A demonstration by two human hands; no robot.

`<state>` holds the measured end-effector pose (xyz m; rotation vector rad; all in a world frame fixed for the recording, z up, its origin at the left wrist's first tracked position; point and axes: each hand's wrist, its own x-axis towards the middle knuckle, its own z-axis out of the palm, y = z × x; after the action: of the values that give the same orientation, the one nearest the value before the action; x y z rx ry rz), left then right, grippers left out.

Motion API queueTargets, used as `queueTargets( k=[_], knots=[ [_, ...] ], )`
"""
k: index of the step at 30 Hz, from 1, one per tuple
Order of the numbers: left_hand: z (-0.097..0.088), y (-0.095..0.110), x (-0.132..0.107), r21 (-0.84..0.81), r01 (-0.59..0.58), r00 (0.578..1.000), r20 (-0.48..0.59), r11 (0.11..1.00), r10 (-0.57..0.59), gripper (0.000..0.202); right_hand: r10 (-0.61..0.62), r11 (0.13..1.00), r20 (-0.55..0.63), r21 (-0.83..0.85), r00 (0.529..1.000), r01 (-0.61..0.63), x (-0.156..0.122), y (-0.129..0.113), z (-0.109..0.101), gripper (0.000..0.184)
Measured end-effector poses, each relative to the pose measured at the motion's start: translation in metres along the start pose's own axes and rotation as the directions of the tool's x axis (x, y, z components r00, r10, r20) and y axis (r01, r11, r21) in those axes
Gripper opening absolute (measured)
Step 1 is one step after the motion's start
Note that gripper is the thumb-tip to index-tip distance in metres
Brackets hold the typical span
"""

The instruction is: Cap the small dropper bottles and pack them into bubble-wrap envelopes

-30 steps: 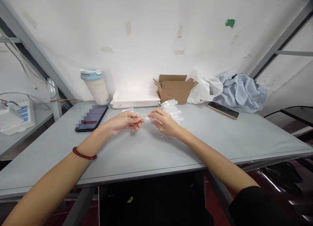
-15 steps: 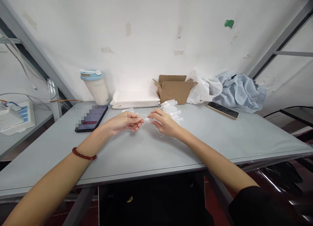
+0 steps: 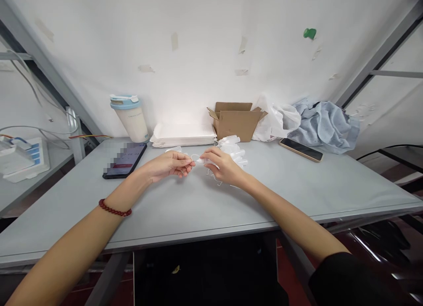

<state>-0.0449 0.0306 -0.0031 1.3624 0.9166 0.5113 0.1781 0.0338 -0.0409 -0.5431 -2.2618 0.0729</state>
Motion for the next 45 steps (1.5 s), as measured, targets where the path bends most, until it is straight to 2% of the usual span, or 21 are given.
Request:
queueTargets(
  k=[10, 16, 28, 31, 35, 38, 42, 45],
  knots=[
    [0.004, -0.001, 0.000, 0.035, 0.007, 1.000, -0.029, 0.999, -0.006, 0.019, 0.022, 0.999, 0.054, -0.032, 0.998, -0.021, -0.002, 0.000, 0.000, 0.021],
    [0.008, -0.005, 0.002, 0.046, 0.033, 0.997, -0.072, 0.998, -0.030, 0.017, 0.023, 0.997, 0.090, -0.075, 0.996, -0.016, -0.006, 0.001, 0.008, 0.022],
    [0.017, -0.013, 0.006, 0.192, 0.085, 0.992, -0.108, 0.978, -0.065, 0.017, 0.034, 0.983, 0.238, -0.184, 0.971, 0.010, -0.013, 0.005, 0.017, 0.021],
    [0.017, -0.012, 0.006, 0.232, 0.058, 0.994, -0.108, 0.971, -0.033, 0.021, 0.071, 0.988, 0.257, -0.152, 0.964, -0.032, -0.010, 0.003, 0.015, 0.021],
    [0.015, -0.008, 0.004, 0.258, -0.030, 0.994, -0.095, 0.966, 0.056, 0.027, 0.197, 0.980, 0.243, -0.079, 0.950, -0.183, -0.003, -0.002, 0.006, 0.032],
    [0.015, -0.004, 0.002, 0.272, -0.075, 0.988, -0.111, 0.959, 0.108, 0.029, 0.277, 0.960, 0.232, -0.092, 0.932, -0.263, 0.001, -0.005, -0.004, 0.036],
    [0.015, 0.000, 0.002, 0.312, -0.070, 0.967, -0.211, 0.947, 0.141, 0.032, 0.305, 0.947, 0.231, -0.179, 0.924, -0.268, 0.004, -0.004, -0.014, 0.020],
    [0.016, 0.002, 0.002, 0.313, -0.051, 0.945, -0.293, 0.948, 0.147, 0.035, 0.297, 0.946, 0.203, -0.199, 0.933, -0.257, 0.005, -0.002, -0.015, 0.017]
  ],
)
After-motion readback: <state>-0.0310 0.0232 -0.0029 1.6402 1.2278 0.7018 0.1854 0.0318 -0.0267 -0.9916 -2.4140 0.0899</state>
